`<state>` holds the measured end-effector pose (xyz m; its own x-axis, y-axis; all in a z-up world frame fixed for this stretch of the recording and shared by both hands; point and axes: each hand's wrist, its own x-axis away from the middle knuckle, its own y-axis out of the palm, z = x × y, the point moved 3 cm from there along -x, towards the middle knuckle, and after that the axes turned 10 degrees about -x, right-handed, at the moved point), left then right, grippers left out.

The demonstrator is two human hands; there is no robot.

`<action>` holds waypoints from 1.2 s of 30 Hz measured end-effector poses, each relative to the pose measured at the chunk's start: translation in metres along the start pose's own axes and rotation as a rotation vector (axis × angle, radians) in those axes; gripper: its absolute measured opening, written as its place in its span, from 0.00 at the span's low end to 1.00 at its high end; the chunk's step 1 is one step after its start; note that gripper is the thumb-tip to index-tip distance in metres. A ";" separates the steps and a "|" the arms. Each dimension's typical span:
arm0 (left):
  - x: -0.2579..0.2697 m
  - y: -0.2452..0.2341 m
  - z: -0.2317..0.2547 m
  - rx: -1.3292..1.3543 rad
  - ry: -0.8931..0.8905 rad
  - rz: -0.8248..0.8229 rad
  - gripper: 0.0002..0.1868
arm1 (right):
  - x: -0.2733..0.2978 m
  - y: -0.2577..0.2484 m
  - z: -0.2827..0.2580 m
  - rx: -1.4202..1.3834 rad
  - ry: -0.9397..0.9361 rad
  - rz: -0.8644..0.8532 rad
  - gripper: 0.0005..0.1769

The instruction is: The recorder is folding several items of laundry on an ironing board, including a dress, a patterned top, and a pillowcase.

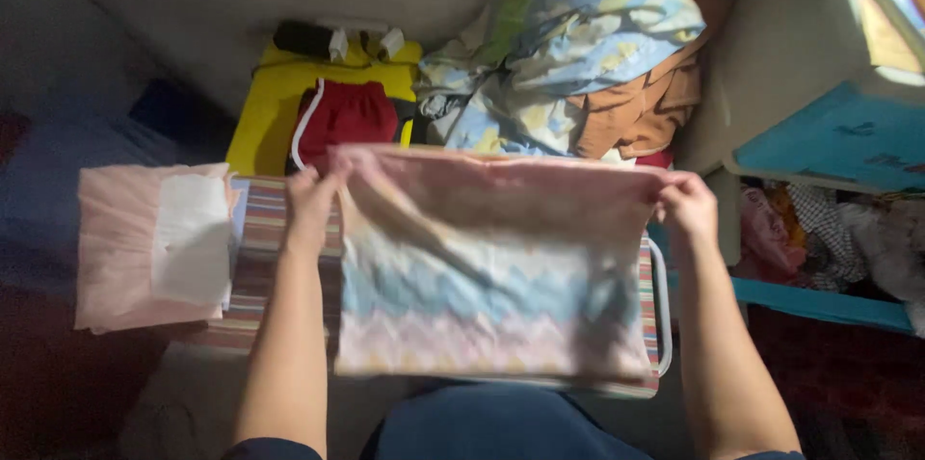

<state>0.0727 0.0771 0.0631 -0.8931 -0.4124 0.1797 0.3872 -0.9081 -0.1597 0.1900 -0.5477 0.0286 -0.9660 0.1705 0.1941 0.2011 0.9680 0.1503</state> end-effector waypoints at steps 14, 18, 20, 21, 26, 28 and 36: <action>0.116 -0.065 0.104 -0.264 0.334 -0.190 0.26 | 0.137 0.010 -0.097 -0.242 -0.335 -0.297 0.01; 0.125 -0.076 -0.041 -0.489 0.482 -0.212 0.26 | 0.152 -0.054 0.017 0.160 0.073 -0.154 0.02; 0.144 -0.072 -0.085 -0.494 0.208 -0.347 0.21 | 0.144 -0.091 0.097 0.310 -0.089 -0.469 0.02; 0.152 -0.068 -0.093 -0.497 0.190 -0.352 0.21 | 0.152 -0.090 0.111 0.311 -0.071 -0.469 0.02; 0.160 -0.067 -0.152 -0.760 0.172 -0.078 0.18 | 0.188 -0.093 0.136 0.361 0.228 0.275 0.11; 0.165 -0.047 -0.122 -0.729 0.013 0.073 0.12 | 0.190 -0.063 0.117 0.610 0.155 0.200 0.13; 0.168 -0.027 -0.146 -1.057 0.014 0.277 0.20 | 0.186 0.007 0.098 0.182 0.199 0.178 0.15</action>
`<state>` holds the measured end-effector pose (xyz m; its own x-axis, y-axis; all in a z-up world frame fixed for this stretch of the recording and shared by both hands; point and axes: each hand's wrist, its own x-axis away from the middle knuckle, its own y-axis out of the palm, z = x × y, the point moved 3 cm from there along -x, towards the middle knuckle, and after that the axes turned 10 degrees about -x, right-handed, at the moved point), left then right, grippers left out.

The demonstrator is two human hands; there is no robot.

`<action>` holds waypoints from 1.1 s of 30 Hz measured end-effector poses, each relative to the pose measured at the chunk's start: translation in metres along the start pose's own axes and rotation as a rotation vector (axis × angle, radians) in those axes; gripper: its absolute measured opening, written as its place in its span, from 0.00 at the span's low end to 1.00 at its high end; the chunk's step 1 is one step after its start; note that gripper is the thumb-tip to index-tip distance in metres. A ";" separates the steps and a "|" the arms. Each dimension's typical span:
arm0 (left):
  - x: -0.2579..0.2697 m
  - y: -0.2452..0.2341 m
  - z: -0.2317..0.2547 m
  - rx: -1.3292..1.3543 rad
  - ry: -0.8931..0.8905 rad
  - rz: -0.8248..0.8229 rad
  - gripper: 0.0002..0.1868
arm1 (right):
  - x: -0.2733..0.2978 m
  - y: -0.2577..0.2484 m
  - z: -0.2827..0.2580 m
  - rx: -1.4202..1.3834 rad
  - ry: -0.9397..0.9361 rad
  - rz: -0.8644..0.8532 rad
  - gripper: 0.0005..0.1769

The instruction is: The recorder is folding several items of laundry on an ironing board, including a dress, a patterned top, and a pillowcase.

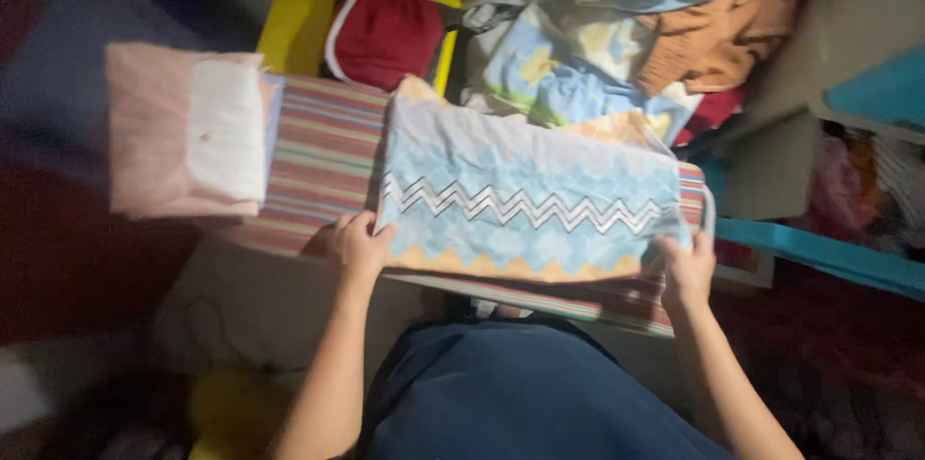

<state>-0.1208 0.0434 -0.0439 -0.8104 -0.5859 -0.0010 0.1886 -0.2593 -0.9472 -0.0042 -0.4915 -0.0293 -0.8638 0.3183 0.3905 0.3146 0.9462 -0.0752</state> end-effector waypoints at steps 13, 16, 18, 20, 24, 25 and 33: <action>0.013 -0.023 -0.019 0.594 0.063 0.002 0.19 | 0.180 0.333 -0.045 0.388 -0.266 -0.688 0.13; 0.004 0.000 -0.036 0.533 -0.067 -0.104 0.19 | 0.194 0.362 0.001 0.601 -0.592 -0.836 0.10; -0.002 0.000 -0.041 0.488 -0.089 -0.086 0.21 | 0.201 0.368 0.016 0.666 -0.564 -0.888 0.10; -0.004 -0.013 -0.033 0.757 -0.239 -0.294 0.25 | 0.205 0.369 0.022 0.604 -0.542 -0.946 0.17; -0.009 -0.033 -0.025 0.531 -0.163 -0.254 0.28 | 0.198 0.364 0.027 0.585 -0.595 -0.911 0.09; -0.009 -0.035 -0.021 0.566 -0.174 -0.315 0.28 | 0.198 0.362 0.027 0.678 -0.580 -0.997 0.09; -0.050 -0.031 0.029 0.143 0.017 -0.258 0.28 | 0.127 0.296 -0.001 0.503 -0.590 -0.950 0.17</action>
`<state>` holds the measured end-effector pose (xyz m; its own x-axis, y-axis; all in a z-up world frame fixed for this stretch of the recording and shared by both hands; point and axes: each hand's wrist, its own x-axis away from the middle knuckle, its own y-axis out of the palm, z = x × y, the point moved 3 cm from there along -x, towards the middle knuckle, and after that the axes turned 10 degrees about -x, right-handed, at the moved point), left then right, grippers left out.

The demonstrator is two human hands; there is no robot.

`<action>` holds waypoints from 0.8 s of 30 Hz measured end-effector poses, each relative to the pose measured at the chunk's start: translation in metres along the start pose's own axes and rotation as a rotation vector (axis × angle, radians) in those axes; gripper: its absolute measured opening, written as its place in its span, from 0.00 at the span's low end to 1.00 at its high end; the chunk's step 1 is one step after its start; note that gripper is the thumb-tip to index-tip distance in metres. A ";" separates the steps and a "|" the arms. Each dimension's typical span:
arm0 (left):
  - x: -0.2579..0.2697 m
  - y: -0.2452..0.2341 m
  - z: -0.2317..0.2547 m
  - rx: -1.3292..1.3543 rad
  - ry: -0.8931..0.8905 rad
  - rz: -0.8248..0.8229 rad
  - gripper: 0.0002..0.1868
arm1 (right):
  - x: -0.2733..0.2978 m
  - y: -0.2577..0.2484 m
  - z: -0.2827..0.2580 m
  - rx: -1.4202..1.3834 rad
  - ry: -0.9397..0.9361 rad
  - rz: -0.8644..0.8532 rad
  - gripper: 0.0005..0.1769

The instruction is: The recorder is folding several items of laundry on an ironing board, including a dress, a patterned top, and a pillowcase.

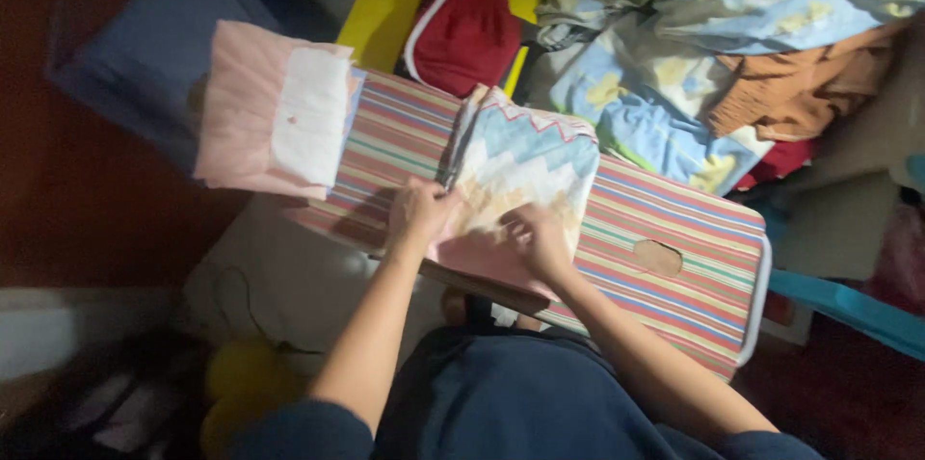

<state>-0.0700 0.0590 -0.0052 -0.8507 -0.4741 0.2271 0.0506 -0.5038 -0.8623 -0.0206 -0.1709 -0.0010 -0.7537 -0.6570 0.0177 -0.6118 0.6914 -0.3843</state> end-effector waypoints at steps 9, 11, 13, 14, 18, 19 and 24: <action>-0.097 0.023 0.063 0.091 -0.003 0.150 0.24 | -0.010 -0.100 0.079 -0.118 0.405 0.607 0.18; -0.092 0.012 0.067 0.164 -0.020 0.343 0.15 | -0.017 -0.103 0.085 -0.034 0.358 0.625 0.20; -0.087 0.007 0.068 0.110 -0.016 0.377 0.14 | -0.022 -0.105 0.099 -0.002 0.453 0.615 0.20; -0.084 0.003 0.067 0.057 -0.017 0.414 0.13 | -0.024 -0.103 0.107 0.030 0.545 0.598 0.21; -0.074 0.006 0.065 -0.035 0.030 0.434 0.13 | -0.034 -0.103 0.076 0.054 0.652 0.566 0.21; -0.080 0.005 0.064 -0.049 -0.044 0.363 0.14 | -0.040 -0.104 0.078 0.195 0.687 0.593 0.23; -0.083 0.001 0.063 -0.190 -0.234 -0.055 0.17 | -0.043 -0.108 0.108 0.036 0.776 0.581 0.19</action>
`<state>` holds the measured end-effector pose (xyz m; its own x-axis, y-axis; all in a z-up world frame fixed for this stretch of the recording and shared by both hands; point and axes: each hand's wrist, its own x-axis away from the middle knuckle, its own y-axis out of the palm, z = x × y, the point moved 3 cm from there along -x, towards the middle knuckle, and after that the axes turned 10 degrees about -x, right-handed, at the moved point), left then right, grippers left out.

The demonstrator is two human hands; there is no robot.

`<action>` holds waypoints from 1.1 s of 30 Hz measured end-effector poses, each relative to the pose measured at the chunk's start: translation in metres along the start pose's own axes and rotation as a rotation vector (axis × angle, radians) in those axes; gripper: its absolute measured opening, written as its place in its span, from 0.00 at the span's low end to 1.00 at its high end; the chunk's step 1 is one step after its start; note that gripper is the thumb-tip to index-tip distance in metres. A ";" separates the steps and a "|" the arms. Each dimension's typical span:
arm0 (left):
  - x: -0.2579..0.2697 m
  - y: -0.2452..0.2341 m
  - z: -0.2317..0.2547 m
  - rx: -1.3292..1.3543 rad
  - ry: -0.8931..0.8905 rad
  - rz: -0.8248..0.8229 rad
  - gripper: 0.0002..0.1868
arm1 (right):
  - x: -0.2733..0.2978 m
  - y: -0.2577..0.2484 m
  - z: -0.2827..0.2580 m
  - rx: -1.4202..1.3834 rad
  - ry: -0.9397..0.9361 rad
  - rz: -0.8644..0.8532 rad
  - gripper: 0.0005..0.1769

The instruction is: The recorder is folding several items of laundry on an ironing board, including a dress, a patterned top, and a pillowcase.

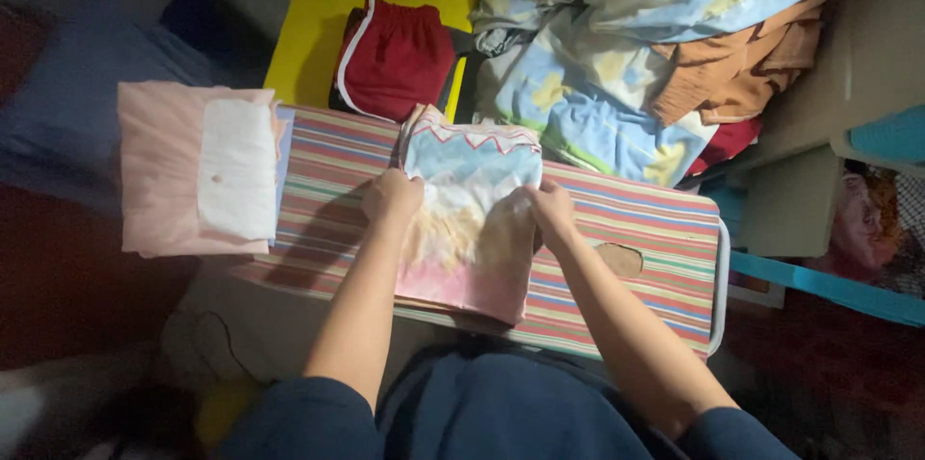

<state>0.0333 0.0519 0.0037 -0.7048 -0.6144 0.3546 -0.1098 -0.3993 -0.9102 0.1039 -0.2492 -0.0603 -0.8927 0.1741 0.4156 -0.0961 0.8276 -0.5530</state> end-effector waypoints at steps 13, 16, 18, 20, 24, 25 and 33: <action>0.057 -0.130 0.085 1.241 0.721 -0.179 0.15 | 0.075 -0.180 -0.139 -1.319 -0.464 -0.450 0.30; 0.096 -0.154 0.087 1.179 0.862 -0.102 0.18 | 0.062 -0.200 -0.103 -1.073 -0.624 -0.419 0.21; 0.109 -0.128 0.071 1.072 0.880 -0.076 0.21 | 0.055 -0.198 -0.047 -0.937 -0.660 -0.380 0.15; 0.103 -0.073 0.042 0.606 0.817 0.099 0.13 | 0.044 -0.177 0.024 -0.630 -0.442 -0.381 0.09; 0.123 0.024 -0.015 0.198 0.548 -0.020 0.12 | 0.083 -0.144 0.113 -0.183 -0.128 -0.390 0.11; 0.126 0.035 -0.021 0.205 0.485 -0.068 0.15 | 0.091 -0.141 0.120 -0.408 -0.066 -0.496 0.11; 0.103 0.053 0.023 0.404 0.384 0.005 0.32 | 0.049 -0.142 0.080 -0.514 -0.225 -0.242 0.24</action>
<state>-0.0286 -0.0482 -0.0032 -0.9177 -0.3549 0.1784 0.1182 -0.6727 -0.7304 0.0389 -0.4011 -0.0188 -0.9486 -0.1214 0.2924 -0.1327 0.9910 -0.0192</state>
